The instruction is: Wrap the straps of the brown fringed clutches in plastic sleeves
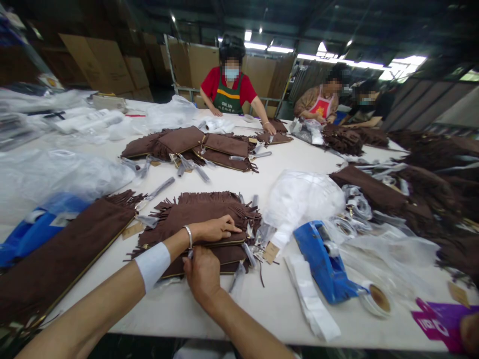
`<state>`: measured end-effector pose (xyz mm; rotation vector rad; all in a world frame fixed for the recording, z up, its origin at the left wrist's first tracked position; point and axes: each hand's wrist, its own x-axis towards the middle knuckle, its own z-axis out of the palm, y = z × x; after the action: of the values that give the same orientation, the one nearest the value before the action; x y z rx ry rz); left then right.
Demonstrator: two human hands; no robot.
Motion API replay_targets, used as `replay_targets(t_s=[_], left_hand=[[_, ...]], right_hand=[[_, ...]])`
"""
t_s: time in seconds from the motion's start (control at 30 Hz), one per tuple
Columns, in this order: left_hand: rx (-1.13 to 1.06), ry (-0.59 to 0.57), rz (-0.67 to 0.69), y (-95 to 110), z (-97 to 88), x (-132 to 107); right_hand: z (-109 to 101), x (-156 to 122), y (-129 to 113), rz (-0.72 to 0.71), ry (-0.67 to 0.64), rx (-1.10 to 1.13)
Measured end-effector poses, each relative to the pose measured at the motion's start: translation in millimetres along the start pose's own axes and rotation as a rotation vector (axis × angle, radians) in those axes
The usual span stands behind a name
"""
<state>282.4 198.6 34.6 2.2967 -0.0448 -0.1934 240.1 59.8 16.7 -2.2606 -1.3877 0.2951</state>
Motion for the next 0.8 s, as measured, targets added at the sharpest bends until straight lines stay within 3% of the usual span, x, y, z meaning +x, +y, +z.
replay_targets(t_s=[0.23, 0.3, 0.4, 0.53, 0.6, 0.67, 0.8], left_hand=[[0.057, -0.011, -0.035, 10, 1.1, 1], [0.069, 0.021, -0.032, 12, 2.9, -6], [0.096, 0.181, -0.027, 13, 8.3, -31], [0.265, 0.405, -0.091, 10, 17.4, -70], [0.314, 0.411, -0.127, 8, 18.4, -79], [0.313, 0.376, -0.150, 6, 16.1, -79], [0.320, 0.384, -0.184, 9, 13.8, -69]], right_hand=[[13, 13, -42, -0.031, -0.150, 0.107], [8, 9, -42, -0.051, -0.172, 0.104], [-15, -4, -8, -0.095, -0.128, 0.034], [-59, -8, 69, -0.201, 0.133, -0.187], [-76, 1, 100, -0.242, 0.172, -0.230], [-86, 14, 117, -0.281, 0.123, -0.205], [-91, 37, 124, -0.280, 0.042, -0.143]])
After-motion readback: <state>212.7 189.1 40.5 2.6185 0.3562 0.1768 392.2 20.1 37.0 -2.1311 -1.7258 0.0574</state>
